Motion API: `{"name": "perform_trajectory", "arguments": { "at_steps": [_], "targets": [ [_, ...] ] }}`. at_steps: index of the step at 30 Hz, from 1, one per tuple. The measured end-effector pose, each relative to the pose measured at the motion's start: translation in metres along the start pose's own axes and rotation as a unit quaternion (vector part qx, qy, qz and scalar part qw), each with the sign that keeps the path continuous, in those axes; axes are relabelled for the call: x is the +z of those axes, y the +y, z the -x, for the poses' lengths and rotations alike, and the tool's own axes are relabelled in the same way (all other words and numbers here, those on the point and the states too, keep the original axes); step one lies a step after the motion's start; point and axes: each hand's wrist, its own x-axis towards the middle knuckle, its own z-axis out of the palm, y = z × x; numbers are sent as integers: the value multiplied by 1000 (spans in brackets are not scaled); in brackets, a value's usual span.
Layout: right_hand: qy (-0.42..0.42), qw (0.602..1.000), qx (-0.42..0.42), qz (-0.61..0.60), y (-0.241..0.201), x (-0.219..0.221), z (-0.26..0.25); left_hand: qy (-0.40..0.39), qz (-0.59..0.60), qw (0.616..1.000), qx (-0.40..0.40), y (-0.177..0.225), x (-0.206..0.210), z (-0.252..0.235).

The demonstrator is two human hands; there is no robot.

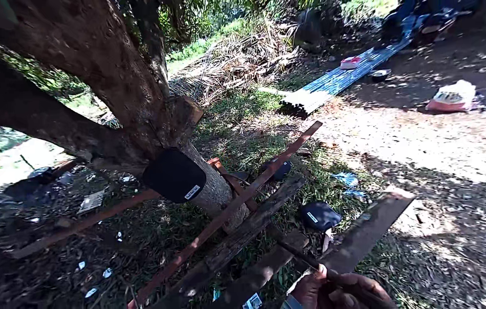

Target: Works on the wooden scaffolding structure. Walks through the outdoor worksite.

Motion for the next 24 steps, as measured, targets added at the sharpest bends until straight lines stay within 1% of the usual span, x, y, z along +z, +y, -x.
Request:
{"name": "perform_trajectory", "arguments": {
  "at_steps": [1,2,3,5,6,7,9,11,13,17,21,24],
  "targets": [
    [29,998,-19,53,2,9,-2,-11,25,1000,-2,-1,-10,-3],
    [46,994,-33,94,2,15,-5,-22,22,1000,4,-1,-22,-5],
    [54,990,-41,126,2,19,-9,-19,-5,1000,21,0,-34,-7],
    [56,983,-56,168,-1,21,-15,37,-106,992,52,9,-62,-9],
    [54,980,-66,178,-1,20,-17,80,-148,984,59,16,-81,-11],
    [56,978,-73,187,-2,18,-19,128,-167,976,63,23,-102,-14],
    [66,972,-96,204,0,17,-23,229,-136,960,88,36,-148,-20],
    [66,969,-107,211,1,18,-29,320,-55,938,125,49,-187,-27],
    [59,972,-104,203,4,19,-35,377,12,913,155,65,-213,-32],
    [40,979,-98,173,7,28,-47,414,63,890,180,80,-247,-46],
    [32,978,-99,181,8,37,-54,423,95,878,203,83,-266,-57],
    [30,979,-105,172,11,40,-57,432,95,874,203,80,-272,-63]
  ]
}}
